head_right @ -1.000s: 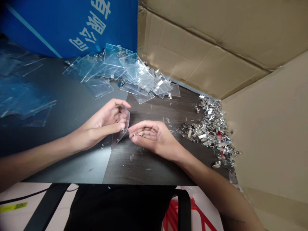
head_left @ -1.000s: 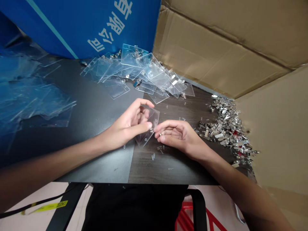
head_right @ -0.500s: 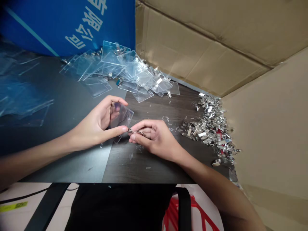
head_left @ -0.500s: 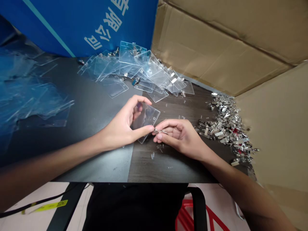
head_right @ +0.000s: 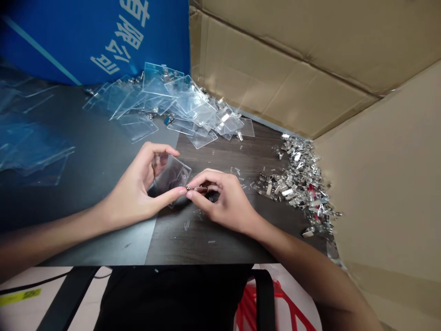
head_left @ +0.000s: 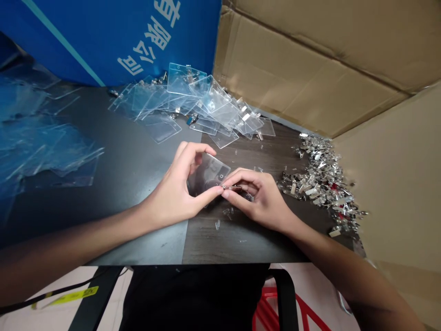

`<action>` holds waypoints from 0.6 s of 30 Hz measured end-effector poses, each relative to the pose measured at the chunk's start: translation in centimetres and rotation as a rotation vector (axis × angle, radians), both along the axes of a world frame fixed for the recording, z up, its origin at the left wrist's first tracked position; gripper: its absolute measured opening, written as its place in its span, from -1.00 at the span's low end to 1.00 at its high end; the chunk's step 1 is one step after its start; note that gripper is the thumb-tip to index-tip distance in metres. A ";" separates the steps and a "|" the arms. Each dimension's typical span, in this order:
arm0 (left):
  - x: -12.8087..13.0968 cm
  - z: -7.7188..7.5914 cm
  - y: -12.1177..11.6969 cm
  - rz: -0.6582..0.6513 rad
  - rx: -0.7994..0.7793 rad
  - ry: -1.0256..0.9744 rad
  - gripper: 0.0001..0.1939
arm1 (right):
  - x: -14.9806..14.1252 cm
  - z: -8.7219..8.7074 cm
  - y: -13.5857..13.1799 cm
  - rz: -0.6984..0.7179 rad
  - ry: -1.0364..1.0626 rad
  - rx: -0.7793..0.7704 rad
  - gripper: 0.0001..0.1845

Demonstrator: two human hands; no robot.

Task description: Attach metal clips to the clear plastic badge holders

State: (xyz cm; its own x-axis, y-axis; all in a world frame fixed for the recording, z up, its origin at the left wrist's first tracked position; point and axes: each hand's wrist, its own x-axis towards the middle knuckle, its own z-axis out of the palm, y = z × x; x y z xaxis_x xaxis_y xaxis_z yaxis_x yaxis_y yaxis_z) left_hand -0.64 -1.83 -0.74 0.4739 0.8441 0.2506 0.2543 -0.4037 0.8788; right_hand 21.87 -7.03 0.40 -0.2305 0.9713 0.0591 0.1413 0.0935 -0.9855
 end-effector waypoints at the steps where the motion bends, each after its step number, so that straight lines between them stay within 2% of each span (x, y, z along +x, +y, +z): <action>1: 0.0 0.0 0.0 -0.006 0.002 -0.001 -0.40 | 0.1 0.0 0.0 0.004 -0.025 0.037 -0.90; 3: -0.1 -0.1 0.0 -0.020 0.003 -0.007 -0.39 | 0.2 0.1 0.0 0.013 -0.073 0.116 -0.94; 6: -0.1 -0.3 0.2 -0.043 0.013 -0.011 -0.38 | 0.4 0.3 0.1 0.029 -0.119 0.194 -0.90; 11: -0.1 -0.2 0.1 -0.083 0.009 -0.040 -0.43 | 0.6 0.6 0.1 0.011 -0.151 0.211 -0.85; 14: -0.1 0.5 0.1 -0.072 -0.052 -0.063 -0.51 | 0.6 0.6 0.2 0.014 -0.162 0.221 -0.86; 18: -0.4 1.6 1.2 -0.013 -0.170 -0.065 -0.73 | 0.5 0.4 0.6 -0.040 -0.240 0.229 -0.94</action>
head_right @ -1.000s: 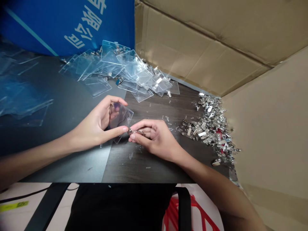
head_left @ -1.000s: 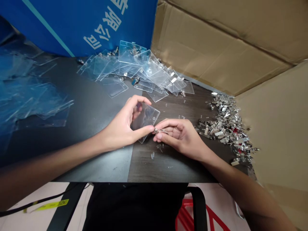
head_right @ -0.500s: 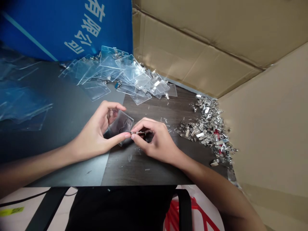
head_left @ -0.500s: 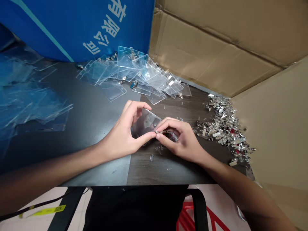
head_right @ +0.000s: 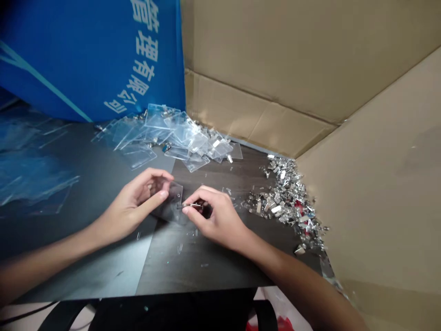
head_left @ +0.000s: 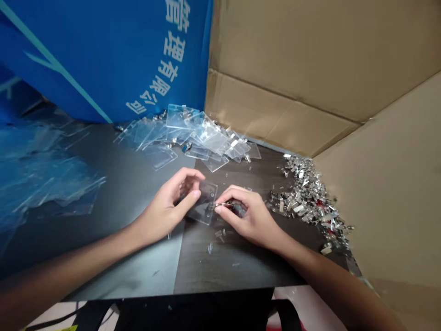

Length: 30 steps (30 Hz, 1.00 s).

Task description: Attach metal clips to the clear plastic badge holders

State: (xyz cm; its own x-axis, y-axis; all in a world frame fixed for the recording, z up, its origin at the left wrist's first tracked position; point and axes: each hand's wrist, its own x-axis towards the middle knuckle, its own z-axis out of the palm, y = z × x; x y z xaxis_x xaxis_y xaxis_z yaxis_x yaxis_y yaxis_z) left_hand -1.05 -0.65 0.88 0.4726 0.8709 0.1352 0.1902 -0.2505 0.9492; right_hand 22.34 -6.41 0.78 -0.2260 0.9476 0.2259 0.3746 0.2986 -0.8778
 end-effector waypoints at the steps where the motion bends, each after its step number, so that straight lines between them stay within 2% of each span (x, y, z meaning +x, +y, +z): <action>1: -0.2 0.2 0.4 0.014 -0.001 0.017 -0.75 | 0.0 -0.1 0.2 -0.034 -0.022 0.010 -0.95; 6: -0.9 0.9 2.8 0.039 0.102 0.169 -0.68 | 0.1 -0.5 1.0 -0.158 -0.048 0.101 -0.84; 11: 0.2 2.5 5.9 -0.001 -0.084 0.033 -0.65 | 0.9 -0.5 1.8 -0.350 0.083 0.023 -0.63; 13: 1.6 3.5 7.8 0.054 -0.150 -0.055 -0.64 | 1.3 -0.6 2.3 -0.404 0.124 -0.013 -0.63; 15: 3.3 4.4 9.8 0.180 -0.237 -0.113 -0.67 | 1.6 -0.8 2.8 -0.418 0.142 -0.039 -0.66; 18: 5.7 4.9 12.3 0.275 -0.227 -0.117 -0.70 | 1.8 -1.2 3.3 -0.403 0.110 -0.083 -0.67; 21: 6.4 4.8 13.3 0.347 -0.149 -0.080 -0.49 | 2.0 -1.0 3.4 -0.403 -0.034 -0.109 -0.73; 23: 5.6 4.8 13.1 0.394 -0.087 -0.041 -0.37 | 2.3 -0.2 3.1 -0.420 -0.239 -0.098 -0.76; 25: 3.6 5.0 12.5 0.388 0.025 0.099 -0.38 | 2.6 0.8 2.7 -0.445 -0.571 -0.096 -0.75; 27: 0.5 5.4 11.7 0.305 0.247 0.447 -0.44 | 3.0 1.9 2.3 -0.473 -0.920 -0.154 -0.72; 30: -5.6 5.5 10.8 0.318 0.333 0.659 -0.40 | 3.5 3.0 1.9 -0.476 -1.176 -0.292 -0.65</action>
